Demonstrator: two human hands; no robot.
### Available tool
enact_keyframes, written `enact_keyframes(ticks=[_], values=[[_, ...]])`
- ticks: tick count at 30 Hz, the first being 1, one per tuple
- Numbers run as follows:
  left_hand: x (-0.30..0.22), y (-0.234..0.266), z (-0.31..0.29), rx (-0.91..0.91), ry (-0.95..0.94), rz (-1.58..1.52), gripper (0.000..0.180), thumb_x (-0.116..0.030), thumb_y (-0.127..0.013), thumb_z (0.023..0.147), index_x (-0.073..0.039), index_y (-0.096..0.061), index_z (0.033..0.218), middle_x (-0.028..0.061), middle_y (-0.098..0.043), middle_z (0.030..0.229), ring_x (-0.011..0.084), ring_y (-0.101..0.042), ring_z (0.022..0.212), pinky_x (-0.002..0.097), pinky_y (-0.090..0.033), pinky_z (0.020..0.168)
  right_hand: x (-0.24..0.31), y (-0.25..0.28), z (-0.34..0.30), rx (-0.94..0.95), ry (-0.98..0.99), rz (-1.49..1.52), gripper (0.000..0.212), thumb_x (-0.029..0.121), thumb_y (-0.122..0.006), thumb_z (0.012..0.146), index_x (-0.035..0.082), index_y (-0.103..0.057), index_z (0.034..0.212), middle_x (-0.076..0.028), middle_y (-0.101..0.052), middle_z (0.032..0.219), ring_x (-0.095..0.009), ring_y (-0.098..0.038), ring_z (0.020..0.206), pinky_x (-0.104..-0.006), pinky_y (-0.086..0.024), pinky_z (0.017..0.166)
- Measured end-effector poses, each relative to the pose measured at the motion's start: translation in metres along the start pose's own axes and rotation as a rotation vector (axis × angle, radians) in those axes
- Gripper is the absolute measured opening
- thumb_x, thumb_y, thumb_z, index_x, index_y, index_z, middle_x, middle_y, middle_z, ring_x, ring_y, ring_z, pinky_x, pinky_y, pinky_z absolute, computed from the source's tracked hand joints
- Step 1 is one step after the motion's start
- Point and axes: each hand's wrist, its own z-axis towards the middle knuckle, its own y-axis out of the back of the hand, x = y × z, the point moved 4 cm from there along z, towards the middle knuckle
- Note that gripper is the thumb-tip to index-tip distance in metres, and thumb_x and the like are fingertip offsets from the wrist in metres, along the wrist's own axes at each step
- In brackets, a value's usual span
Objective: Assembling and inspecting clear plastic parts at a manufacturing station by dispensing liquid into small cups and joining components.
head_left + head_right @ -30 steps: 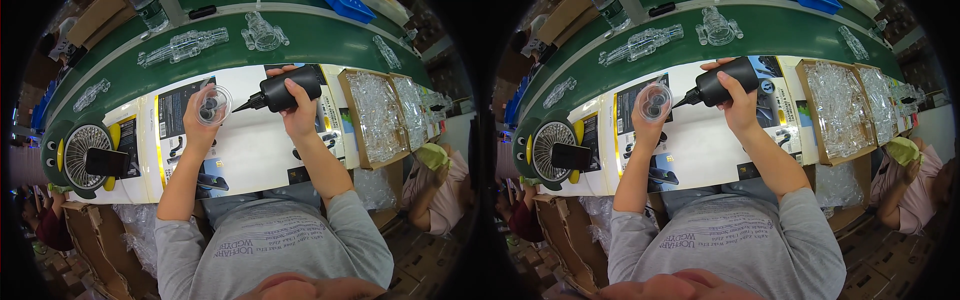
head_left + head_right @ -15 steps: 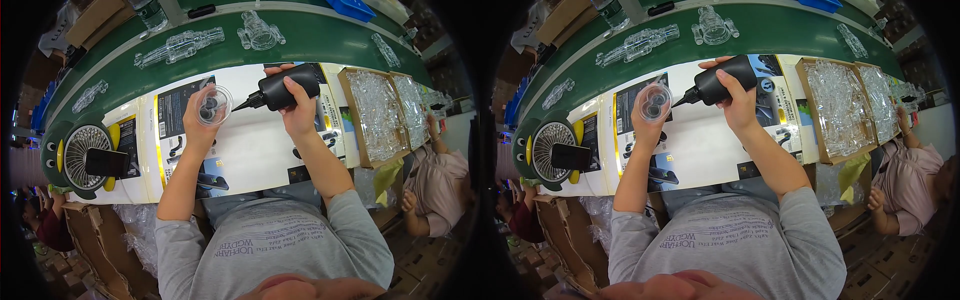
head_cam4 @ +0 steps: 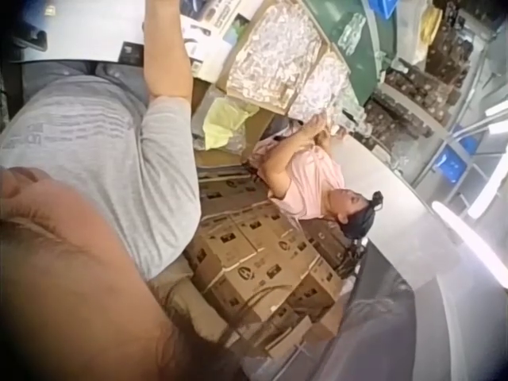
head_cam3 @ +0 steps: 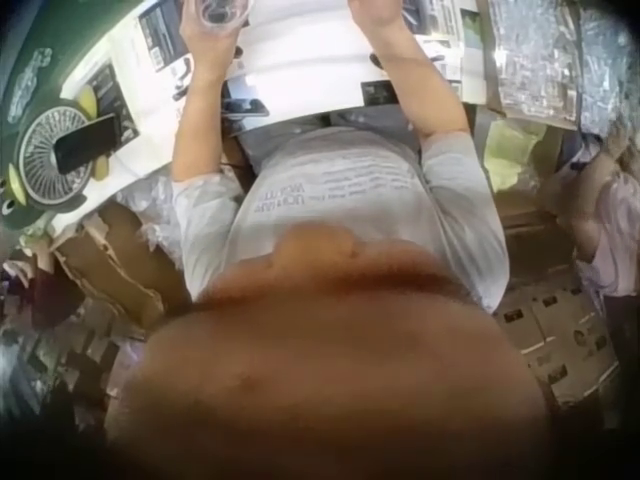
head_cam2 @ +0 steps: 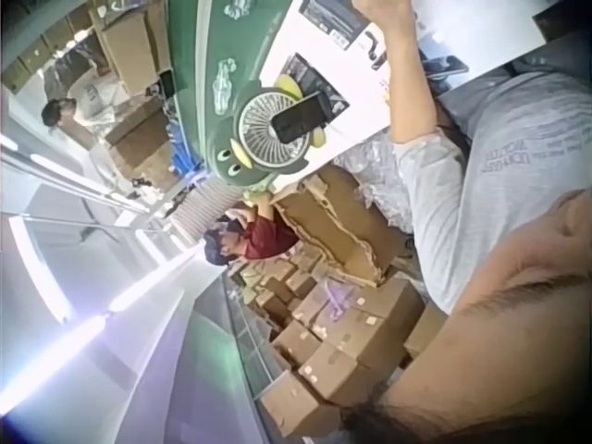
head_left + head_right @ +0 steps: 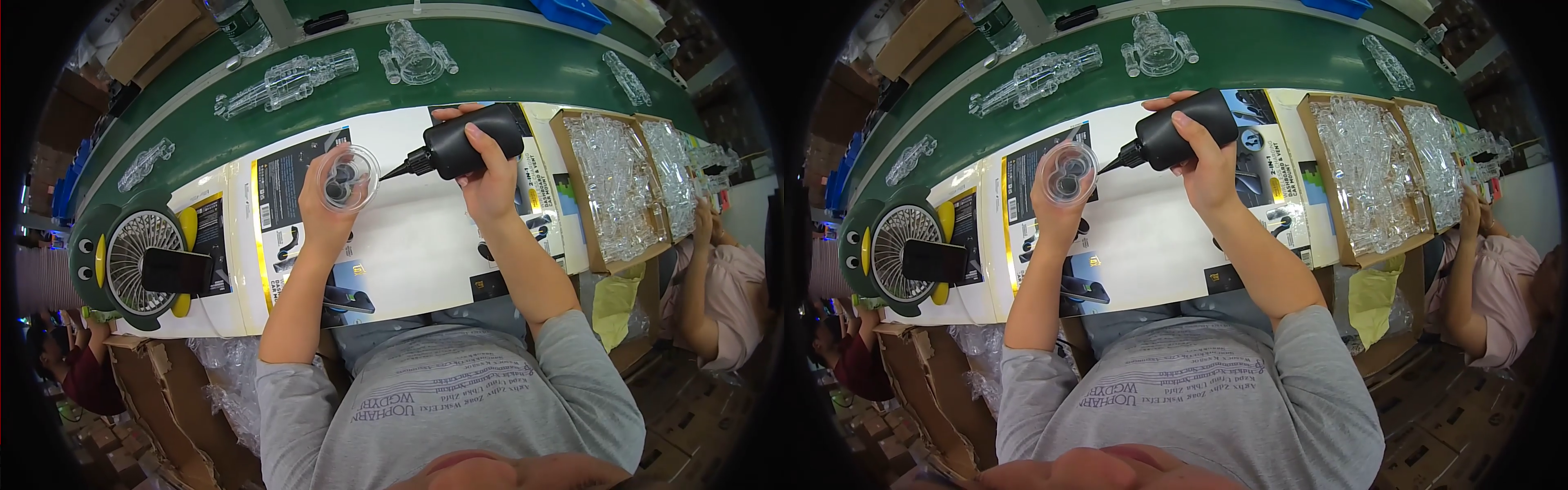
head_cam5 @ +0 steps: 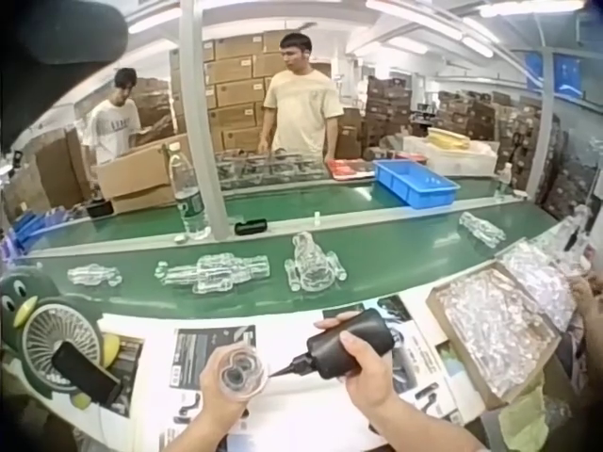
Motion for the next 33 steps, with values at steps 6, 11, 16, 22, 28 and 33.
enact_keyframes(ticks=[6, 11, 16, 22, 28, 33], values=[[0.0, -0.001, 0.0, 0.004, -0.018, 0.023, 0.048, 0.0, -0.07, 0.064, -0.002, -0.055, 0.11, 0.0105, -0.059, 0.098, 0.0222, -0.058, 0.09, 0.0291, -0.045, 0.08, 0.001, 0.0, 0.001, -0.014, 0.0, 0.003, 0.028, 0.017, -0.053, 0.08, 0.007, -0.05, 0.106, -0.015, -0.06, 0.103, -0.015, -0.059, 0.087, -0.0185, -0.042, 0.048], [-0.001, -0.001, -0.001, 0.014, -0.027, 0.032, 0.049, 0.001, -0.07, 0.064, -0.002, -0.055, 0.11, 0.0107, -0.058, 0.098, 0.0223, -0.058, 0.09, 0.0291, -0.045, 0.08, 0.002, 0.001, 0.002, 0.001, 0.007, 0.022, 0.029, 0.017, -0.053, 0.08, 0.007, -0.049, 0.107, -0.015, -0.06, 0.103, -0.015, -0.059, 0.085, -0.0185, -0.041, 0.047], [-0.002, -0.002, 0.0, 0.034, -0.045, 0.027, 0.049, 0.002, -0.069, 0.064, -0.002, -0.055, 0.11, 0.0109, -0.057, 0.1, 0.0227, -0.057, 0.092, 0.0296, -0.045, 0.082, 0.004, 0.001, 0.002, -0.006, 0.029, 0.007, 0.028, 0.016, -0.053, 0.08, 0.007, -0.049, 0.107, -0.015, -0.06, 0.103, -0.012, -0.06, 0.079, -0.0167, -0.038, 0.042], [0.008, -0.003, -0.006, 0.099, 0.068, -0.08, 0.047, 0.0, -0.066, 0.068, -0.001, -0.05, 0.112, 0.0112, -0.056, 0.104, 0.0228, -0.057, 0.097, 0.0308, -0.044, 0.085, 0.008, 0.0, 0.003, -0.009, 0.079, -0.018, 0.027, 0.015, -0.053, 0.081, 0.007, -0.049, 0.106, -0.016, -0.061, 0.102, -0.012, -0.06, 0.076, -0.0157, -0.037, 0.04], [0.002, -0.001, -0.001, 0.173, 0.104, -0.086, 0.044, -0.003, -0.065, 0.071, -0.001, -0.047, 0.112, 0.0108, -0.055, 0.103, 0.0221, -0.056, 0.099, 0.0301, -0.043, 0.086, 0.009, 0.003, 0.004, 0.005, 0.109, -0.035, 0.027, 0.014, -0.052, 0.081, 0.006, -0.049, 0.106, -0.017, -0.06, 0.102, -0.013, -0.06, 0.076, -0.0154, -0.037, 0.04], [0.0, 0.004, 0.003, 0.214, 0.02, -0.023, 0.048, -0.005, -0.069, 0.07, 0.0, -0.047, 0.112, 0.0103, -0.056, 0.1, 0.0212, -0.056, 0.1, 0.0298, -0.043, 0.086, 0.01, 0.003, 0.005, 0.009, 0.107, -0.027, 0.027, 0.014, -0.052, 0.081, 0.006, -0.049, 0.106, -0.017, -0.06, 0.102, -0.014, -0.061, 0.077, -0.0155, -0.038, 0.04]])
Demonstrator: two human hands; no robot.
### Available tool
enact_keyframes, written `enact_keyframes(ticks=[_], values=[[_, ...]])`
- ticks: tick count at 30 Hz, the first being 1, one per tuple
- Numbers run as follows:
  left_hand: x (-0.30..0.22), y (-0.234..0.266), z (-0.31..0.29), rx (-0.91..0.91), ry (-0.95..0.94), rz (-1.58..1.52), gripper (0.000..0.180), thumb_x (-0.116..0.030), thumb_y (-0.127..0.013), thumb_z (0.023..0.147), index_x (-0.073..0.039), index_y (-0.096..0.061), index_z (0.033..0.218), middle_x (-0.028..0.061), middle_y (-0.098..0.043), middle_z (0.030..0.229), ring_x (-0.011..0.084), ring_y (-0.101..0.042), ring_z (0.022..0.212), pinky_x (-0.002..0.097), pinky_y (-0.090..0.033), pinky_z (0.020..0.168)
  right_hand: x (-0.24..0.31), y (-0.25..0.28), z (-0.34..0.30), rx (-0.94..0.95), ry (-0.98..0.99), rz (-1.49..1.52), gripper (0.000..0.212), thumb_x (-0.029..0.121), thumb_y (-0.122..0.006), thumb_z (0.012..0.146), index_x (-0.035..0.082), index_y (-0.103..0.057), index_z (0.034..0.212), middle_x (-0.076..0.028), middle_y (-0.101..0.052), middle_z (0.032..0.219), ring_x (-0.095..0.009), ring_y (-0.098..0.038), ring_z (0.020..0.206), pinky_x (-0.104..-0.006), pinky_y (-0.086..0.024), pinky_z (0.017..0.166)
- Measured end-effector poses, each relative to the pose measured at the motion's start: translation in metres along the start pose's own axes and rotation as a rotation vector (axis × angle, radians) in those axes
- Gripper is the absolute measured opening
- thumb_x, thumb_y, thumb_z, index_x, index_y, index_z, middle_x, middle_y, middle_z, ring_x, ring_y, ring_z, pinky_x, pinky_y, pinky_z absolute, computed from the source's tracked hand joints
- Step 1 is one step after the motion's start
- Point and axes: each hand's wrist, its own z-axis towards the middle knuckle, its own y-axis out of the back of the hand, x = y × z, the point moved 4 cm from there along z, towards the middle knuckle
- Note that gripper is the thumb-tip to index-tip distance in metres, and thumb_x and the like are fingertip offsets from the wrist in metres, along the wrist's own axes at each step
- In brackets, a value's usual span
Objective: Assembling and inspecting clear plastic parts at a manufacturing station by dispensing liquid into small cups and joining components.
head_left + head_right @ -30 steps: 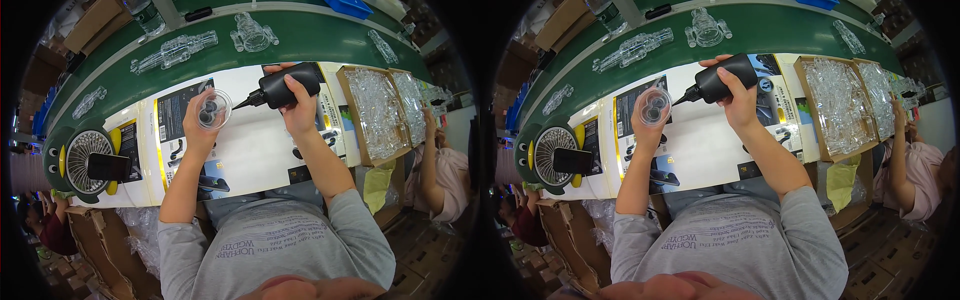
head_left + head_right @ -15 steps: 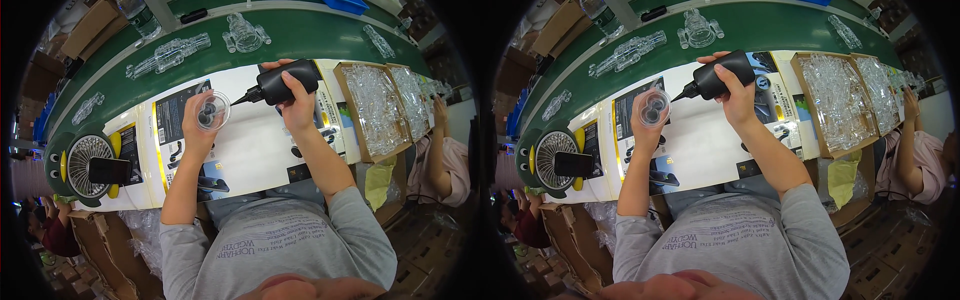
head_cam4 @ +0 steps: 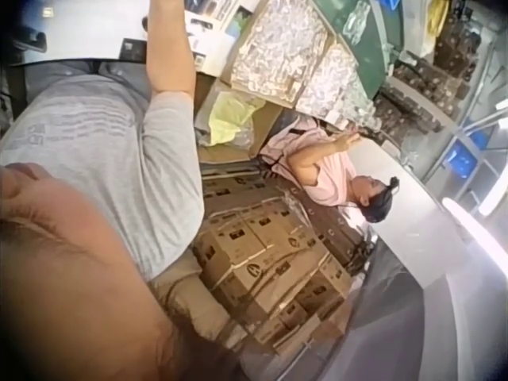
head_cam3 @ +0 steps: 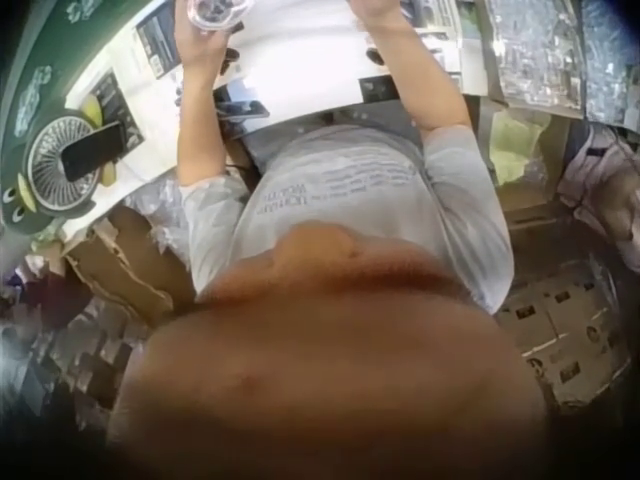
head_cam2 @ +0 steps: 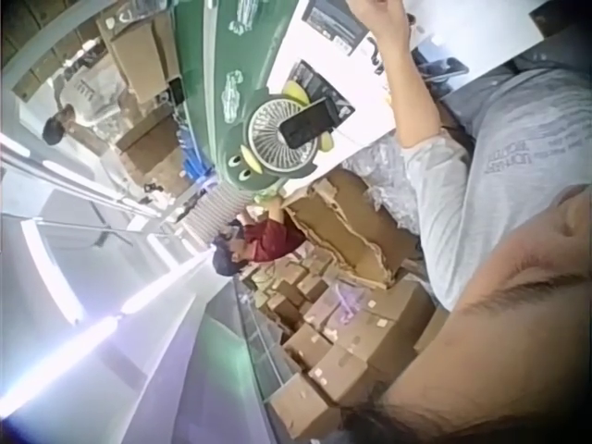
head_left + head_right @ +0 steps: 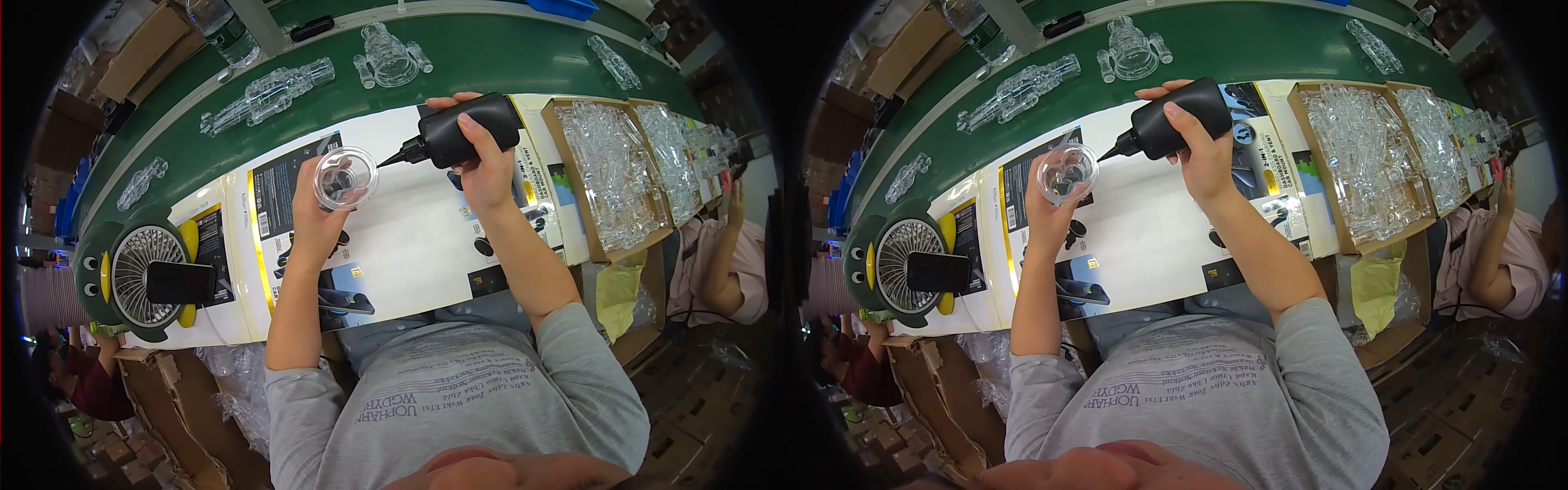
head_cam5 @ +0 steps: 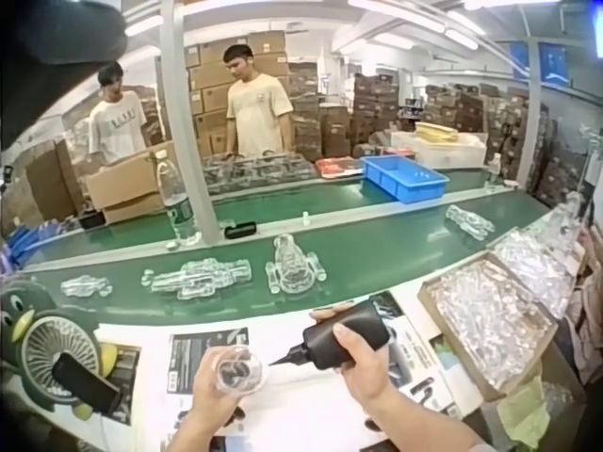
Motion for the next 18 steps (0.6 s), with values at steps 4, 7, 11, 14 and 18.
enact_keyframes(ticks=[4, 7, 11, 14, 18], values=[[0.001, -0.001, -0.002, -0.023, 0.097, -0.103, 0.05, -0.005, -0.073, 0.067, -0.001, -0.047, 0.11, 0.0095, -0.057, 0.102, 0.0198, -0.056, 0.099, 0.0299, -0.043, 0.087, -0.001, 0.001, 0.0, 0.0, 0.004, -0.008, 0.026, 0.014, -0.053, 0.081, 0.005, -0.049, 0.106, -0.017, -0.06, 0.102, -0.014, -0.061, 0.078, -0.0158, -0.039, 0.042], [0.005, 0.001, -0.003, -0.072, 0.138, -0.183, 0.049, -0.004, -0.074, 0.067, -0.002, -0.047, 0.108, 0.0094, -0.057, 0.104, 0.0191, -0.056, 0.098, 0.0297, -0.043, 0.088, 0.0, 0.001, 0.001, 0.008, 0.009, -0.009, 0.026, 0.014, -0.053, 0.081, 0.006, -0.049, 0.106, -0.017, -0.06, 0.102, -0.014, -0.061, 0.078, -0.0159, -0.04, 0.042], [0.01, 0.004, -0.003, -0.071, 0.116, -0.156, 0.048, -0.004, -0.073, 0.067, -0.002, -0.048, 0.108, 0.009, -0.058, 0.105, 0.0185, -0.057, 0.098, 0.0296, -0.043, 0.088, 0.0, 0.001, 0.002, 0.006, 0.014, -0.011, 0.026, 0.014, -0.052, 0.081, 0.006, -0.049, 0.106, -0.017, -0.06, 0.102, -0.014, -0.061, 0.079, -0.0158, -0.041, 0.043], [0.009, 0.004, -0.001, -0.07, 0.102, -0.208, 0.045, -0.005, -0.071, 0.07, -0.002, -0.05, 0.109, 0.0087, -0.056, 0.105, 0.018, -0.055, 0.099, 0.0296, -0.042, 0.089, 0.0, 0.002, 0.002, 0.0, 0.01, -0.001, 0.027, 0.014, -0.052, 0.081, 0.005, -0.049, 0.106, -0.018, -0.06, 0.102, -0.015, -0.061, 0.08, -0.0163, -0.043, 0.045], [0.006, 0.007, 0.003, -0.052, -0.002, -0.131, 0.043, -0.007, -0.068, 0.073, -0.002, -0.051, 0.113, 0.0089, -0.054, 0.106, 0.0178, -0.053, 0.102, 0.0294, -0.042, 0.089, -0.003, 0.004, 0.003, 0.011, 0.005, 0.008, 0.028, 0.014, -0.053, 0.081, 0.005, -0.049, 0.107, -0.018, -0.06, 0.102, -0.017, -0.061, 0.083, -0.018, -0.048, 0.051]])
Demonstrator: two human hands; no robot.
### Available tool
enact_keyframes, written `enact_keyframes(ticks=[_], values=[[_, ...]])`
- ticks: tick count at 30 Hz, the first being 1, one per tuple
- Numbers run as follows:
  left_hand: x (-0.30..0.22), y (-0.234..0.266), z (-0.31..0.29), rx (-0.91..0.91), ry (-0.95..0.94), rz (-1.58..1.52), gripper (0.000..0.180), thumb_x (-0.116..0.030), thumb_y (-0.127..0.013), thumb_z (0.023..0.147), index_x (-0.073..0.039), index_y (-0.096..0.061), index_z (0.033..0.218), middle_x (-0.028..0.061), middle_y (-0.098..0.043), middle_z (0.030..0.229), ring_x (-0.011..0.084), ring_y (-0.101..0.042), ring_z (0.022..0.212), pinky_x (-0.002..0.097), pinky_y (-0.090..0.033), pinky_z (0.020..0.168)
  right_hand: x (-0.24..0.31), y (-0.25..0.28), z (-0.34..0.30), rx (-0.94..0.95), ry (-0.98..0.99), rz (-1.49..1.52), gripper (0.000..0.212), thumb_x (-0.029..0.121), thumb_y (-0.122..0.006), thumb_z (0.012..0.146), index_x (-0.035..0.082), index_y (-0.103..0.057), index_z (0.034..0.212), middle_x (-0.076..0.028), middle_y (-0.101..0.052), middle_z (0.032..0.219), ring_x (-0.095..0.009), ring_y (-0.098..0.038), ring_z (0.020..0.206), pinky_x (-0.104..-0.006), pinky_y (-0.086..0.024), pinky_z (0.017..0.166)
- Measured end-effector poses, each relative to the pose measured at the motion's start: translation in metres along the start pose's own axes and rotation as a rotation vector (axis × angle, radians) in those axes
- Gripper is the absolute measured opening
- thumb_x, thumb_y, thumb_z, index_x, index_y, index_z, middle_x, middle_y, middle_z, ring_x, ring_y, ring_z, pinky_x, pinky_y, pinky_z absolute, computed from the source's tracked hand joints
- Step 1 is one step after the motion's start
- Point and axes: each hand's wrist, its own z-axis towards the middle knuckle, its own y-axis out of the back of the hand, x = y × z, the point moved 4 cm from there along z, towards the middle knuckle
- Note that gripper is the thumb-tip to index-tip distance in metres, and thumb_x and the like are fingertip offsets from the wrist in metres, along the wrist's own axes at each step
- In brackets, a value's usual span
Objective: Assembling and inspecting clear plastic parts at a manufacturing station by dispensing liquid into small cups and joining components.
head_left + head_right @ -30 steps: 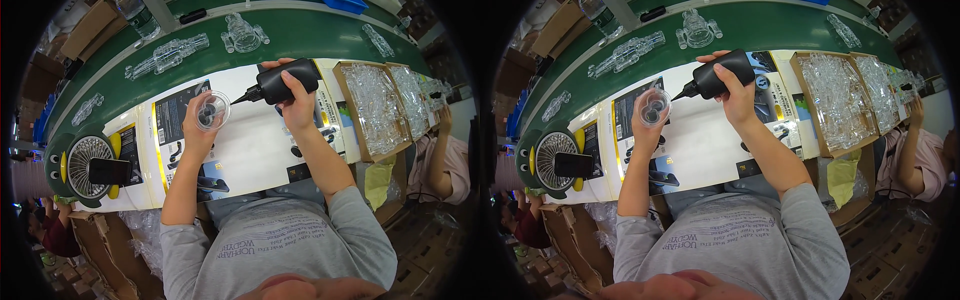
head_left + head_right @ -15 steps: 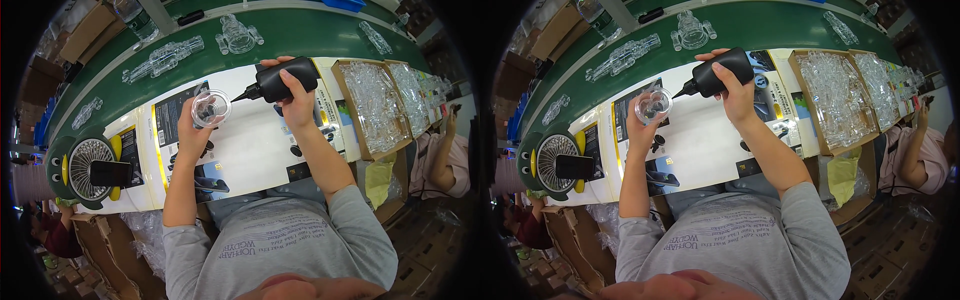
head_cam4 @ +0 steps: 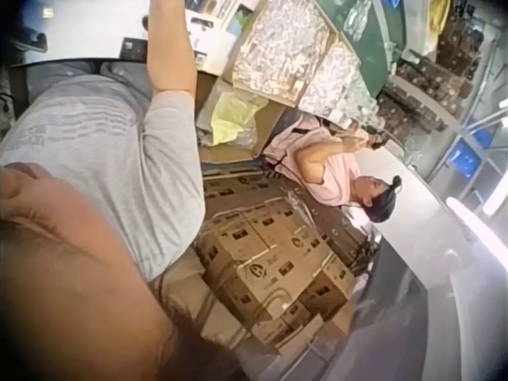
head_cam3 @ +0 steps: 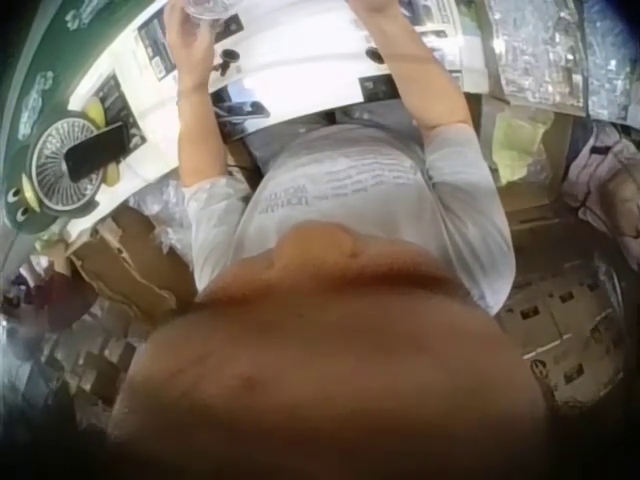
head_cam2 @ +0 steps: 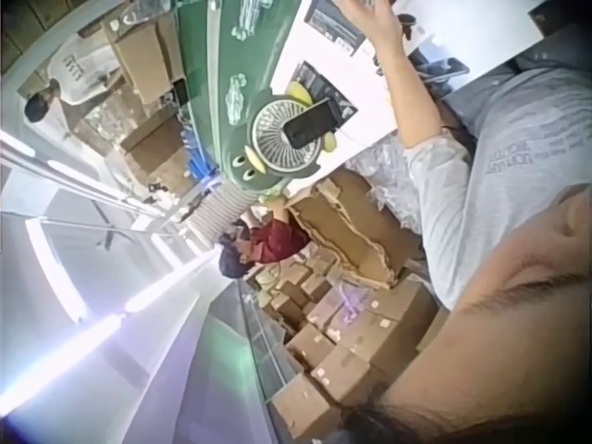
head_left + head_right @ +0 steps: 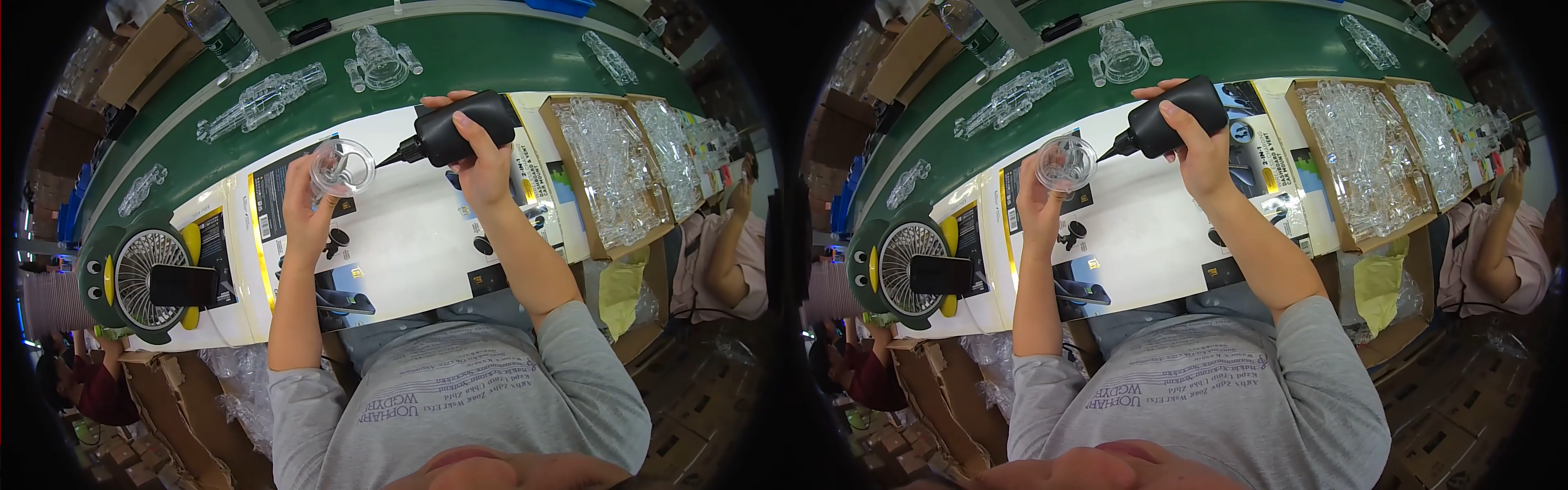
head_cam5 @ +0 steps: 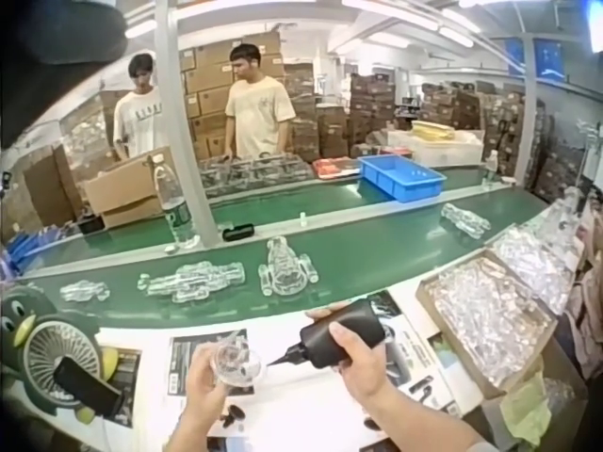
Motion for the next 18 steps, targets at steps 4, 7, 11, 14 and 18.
enact_keyframes(ticks=[4, 7, 11, 14, 18], values=[[0.0075, 0.0003, -0.0009, 0.009, 0.043, -0.099, 0.043, -0.01, -0.065, 0.078, -0.002, -0.051, 0.117, 0.0096, -0.053, 0.109, 0.019, -0.051, 0.104, 0.0305, -0.039, 0.092, -0.0002, -0.0008, -0.0002, 0.004, -0.002, 0.006, 0.029, 0.014, -0.053, 0.081, 0.004, -0.049, 0.107, -0.019, -0.06, 0.102, -0.018, -0.061, 0.085, -0.0186, -0.049, 0.054], [0.0079, -0.0008, -0.0019, -0.002, 0.082, -0.161, 0.041, -0.011, -0.062, 0.08, -0.001, -0.05, 0.118, 0.0107, -0.055, 0.11, 0.02, -0.051, 0.106, 0.0313, -0.038, 0.094, -0.0004, 0.0005, 0.0, 0.008, -0.013, 0.008, 0.029, 0.014, -0.053, 0.081, 0.004, -0.049, 0.107, -0.018, -0.06, 0.102, -0.017, -0.061, 0.085, -0.0175, -0.048, 0.051], [0.0103, -0.0018, -0.0024, -0.021, 0.082, -0.262, 0.035, -0.01, -0.057, 0.085, 0.001, -0.046, 0.116, 0.0136, -0.055, 0.114, 0.0212, -0.05, 0.111, 0.0316, -0.036, 0.095, 0.0017, -0.0006, -0.0005, 0.015, -0.017, 0.011, 0.029, 0.014, -0.053, 0.081, 0.005, -0.049, 0.107, -0.018, -0.06, 0.103, -0.016, -0.062, 0.083, -0.0162, -0.045, 0.047], [0.0101, -0.0034, -0.0025, -0.016, 0.107, -0.297, 0.032, -0.01, -0.054, 0.087, 0.002, -0.043, 0.114, 0.0146, -0.055, 0.115, 0.0213, -0.05, 0.111, 0.0312, -0.036, 0.096, 0.0011, 0.0001, -0.0005, 0.007, -0.012, -0.004, 0.029, 0.014, -0.053, 0.081, 0.005, -0.049, 0.107, -0.018, -0.061, 0.103, -0.015, -0.062, 0.082, -0.0152, -0.043, 0.044], [0.0087, -0.0029, -0.0033, 0.001, 0.091, -0.286, 0.031, -0.012, -0.052, 0.088, 0.002, -0.043, 0.115, 0.0149, -0.055, 0.115, 0.0213, -0.05, 0.11, 0.0309, -0.035, 0.096, 0.0006, -0.0006, -0.0004, 0.015, -0.015, 0.008, 0.029, 0.015, -0.054, 0.081, 0.004, -0.049, 0.107, -0.018, -0.061, 0.103, -0.015, -0.062, 0.082, -0.0151, -0.044, 0.045]])
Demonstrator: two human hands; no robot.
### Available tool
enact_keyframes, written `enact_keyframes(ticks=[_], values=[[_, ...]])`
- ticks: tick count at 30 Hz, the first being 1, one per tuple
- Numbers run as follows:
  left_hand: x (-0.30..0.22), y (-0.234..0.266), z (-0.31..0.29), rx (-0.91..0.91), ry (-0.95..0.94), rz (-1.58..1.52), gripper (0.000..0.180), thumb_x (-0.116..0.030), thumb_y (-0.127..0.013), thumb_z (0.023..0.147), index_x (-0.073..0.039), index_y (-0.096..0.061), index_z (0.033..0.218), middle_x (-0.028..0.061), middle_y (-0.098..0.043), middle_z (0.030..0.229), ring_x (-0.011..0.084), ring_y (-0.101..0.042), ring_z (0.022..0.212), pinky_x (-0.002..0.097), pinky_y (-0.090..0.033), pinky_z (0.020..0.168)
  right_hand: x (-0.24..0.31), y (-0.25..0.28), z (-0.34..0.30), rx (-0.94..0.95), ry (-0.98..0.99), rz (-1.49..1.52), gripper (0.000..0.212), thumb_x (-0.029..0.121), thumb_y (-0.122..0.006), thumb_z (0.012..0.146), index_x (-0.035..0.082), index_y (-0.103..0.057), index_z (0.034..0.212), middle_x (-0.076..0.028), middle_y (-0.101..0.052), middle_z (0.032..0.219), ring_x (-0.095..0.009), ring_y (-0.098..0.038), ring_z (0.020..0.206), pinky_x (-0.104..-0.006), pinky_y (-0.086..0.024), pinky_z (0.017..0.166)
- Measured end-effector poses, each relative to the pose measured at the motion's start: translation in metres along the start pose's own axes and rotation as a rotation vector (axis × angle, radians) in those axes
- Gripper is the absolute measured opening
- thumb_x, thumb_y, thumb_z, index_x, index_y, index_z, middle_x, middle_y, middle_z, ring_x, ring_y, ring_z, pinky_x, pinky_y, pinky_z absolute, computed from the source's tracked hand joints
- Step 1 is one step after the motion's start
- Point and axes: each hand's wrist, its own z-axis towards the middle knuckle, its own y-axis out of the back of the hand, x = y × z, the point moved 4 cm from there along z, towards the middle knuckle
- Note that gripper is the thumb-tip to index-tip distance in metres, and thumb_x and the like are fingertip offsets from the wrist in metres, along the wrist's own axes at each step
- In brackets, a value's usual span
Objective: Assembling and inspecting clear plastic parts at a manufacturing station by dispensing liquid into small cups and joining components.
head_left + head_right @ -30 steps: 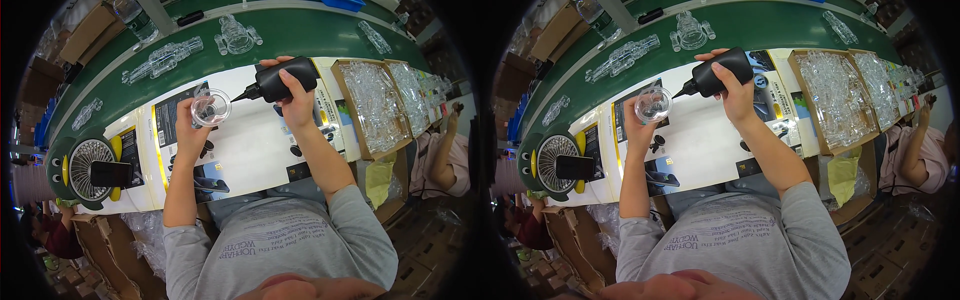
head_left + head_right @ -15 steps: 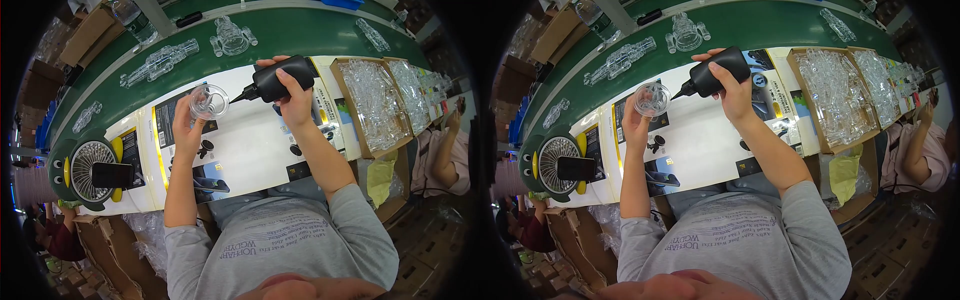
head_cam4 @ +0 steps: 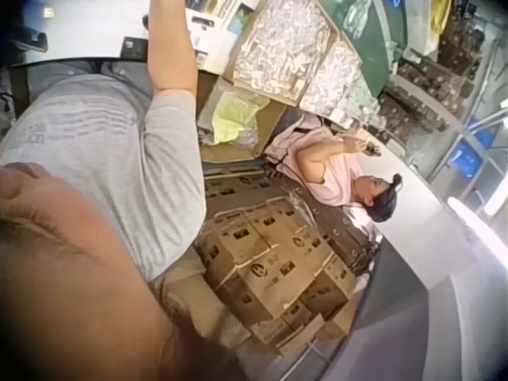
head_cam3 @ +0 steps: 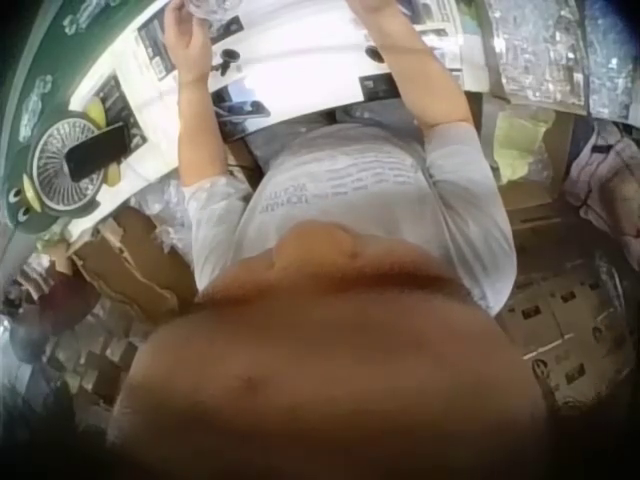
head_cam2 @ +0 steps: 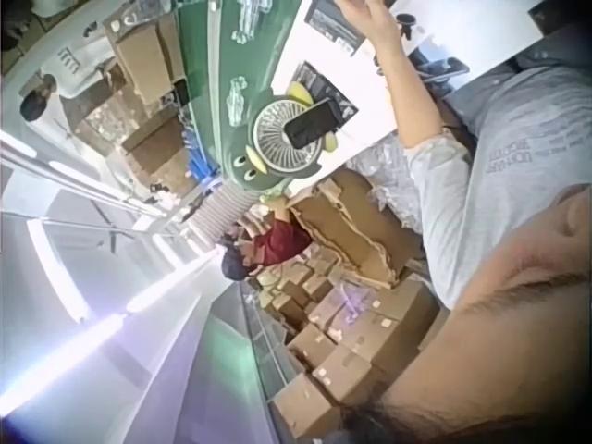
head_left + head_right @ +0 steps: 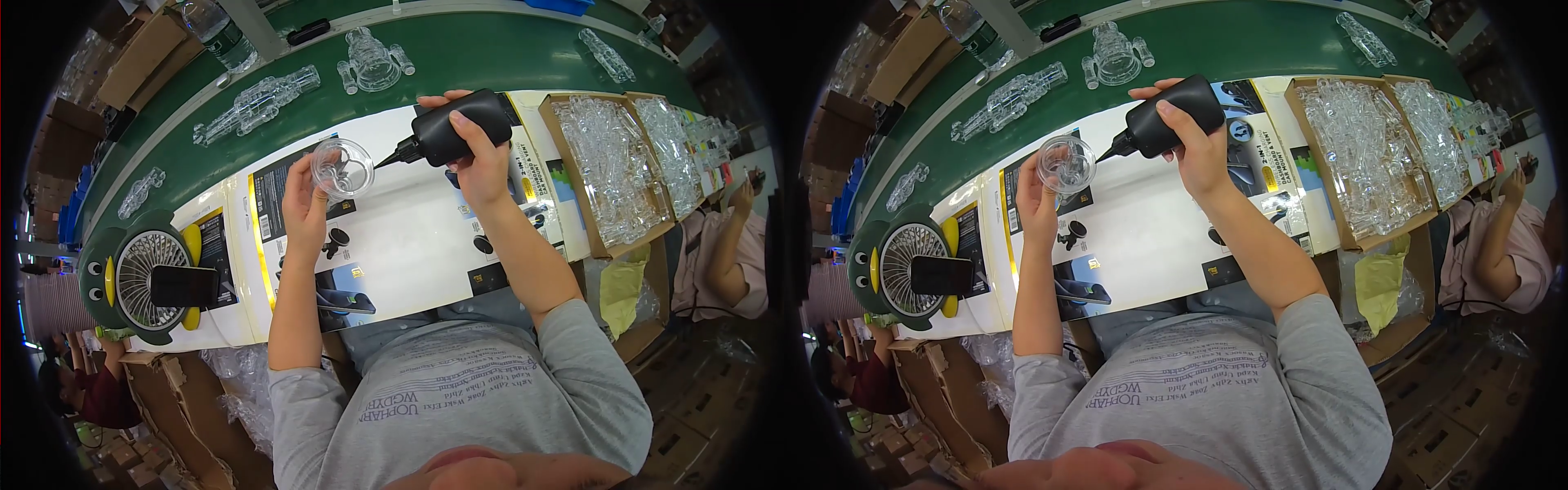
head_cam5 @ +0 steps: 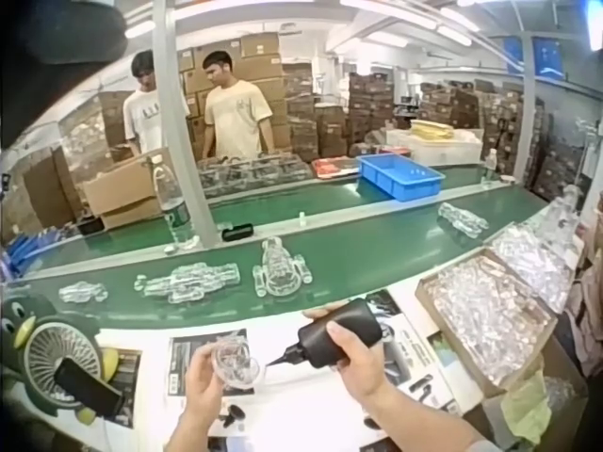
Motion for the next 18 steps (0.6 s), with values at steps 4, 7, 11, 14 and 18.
enact_keyframes(ticks=[4, 7, 11, 14, 18], values=[[-0.001, -0.0008, 0.0001, 0.02, 0.002, 0.013, 0.031, -0.014, -0.05, 0.09, 0.003, -0.044, 0.116, 0.0145, -0.055, 0.115, 0.0203, -0.051, 0.108, 0.0304, -0.036, 0.095, -0.0025, 0.0015, 0.0015, -0.015, 0.002, 0.016, 0.029, 0.015, -0.054, 0.081, 0.004, -0.049, 0.107, -0.018, -0.06, 0.104, -0.015, -0.062, 0.082, -0.0151, -0.044, 0.046], [0.0005, 0.0002, -0.0002, 0.027, 0.018, -0.011, 0.031, -0.014, -0.049, 0.09, 0.004, -0.046, 0.115, 0.0137, -0.055, 0.114, 0.0198, -0.052, 0.106, 0.0301, -0.038, 0.093, -0.0011, 0.0009, 0.0015, -0.013, -0.021, 0.017, 0.029, 0.015, -0.054, 0.081, 0.005, -0.049, 0.107, -0.018, -0.06, 0.104, -0.015, -0.062, 0.081, -0.0149, -0.043, 0.045], [0.0002, 0.0014, 0.001, 0.053, 0.011, -0.004, 0.031, -0.015, -0.05, 0.09, 0.003, -0.049, 0.114, 0.0116, -0.056, 0.109, 0.0192, -0.054, 0.103, 0.0297, -0.04, 0.09, 0.001, -0.0002, 0.0019, -0.012, -0.031, 0.016, 0.029, 0.015, -0.054, 0.08, 0.005, -0.049, 0.107, -0.019, -0.06, 0.104, -0.014, -0.062, 0.08, -0.0146, -0.041, 0.044], [0.0031, 0.0031, 0.0011, 0.053, 0.013, -0.018, 0.029, -0.016, -0.051, 0.089, 0.003, -0.051, 0.112, 0.0097, -0.056, 0.105, 0.0182, -0.055, 0.099, 0.0288, -0.041, 0.087, 0.0012, 0.0001, 0.0021, -0.024, -0.04, 0.009, 0.029, 0.016, -0.054, 0.08, 0.006, -0.049, 0.107, -0.018, -0.06, 0.104, -0.013, -0.062, 0.08, -0.0143, -0.039, 0.042], [0.0043, 0.0033, 0.0001, 0.047, 0.075, -0.021, 0.029, -0.018, -0.051, 0.089, 0.003, -0.054, 0.109, 0.009, -0.057, 0.102, 0.018, -0.056, 0.097, 0.0281, -0.042, 0.086, 0.0014, 0.0014, 0.0022, -0.025, -0.056, 0.024, 0.03, 0.017, -0.054, 0.08, 0.006, -0.049, 0.107, -0.018, -0.06, 0.105, -0.012, -0.061, 0.079, -0.0141, -0.037, 0.041]])
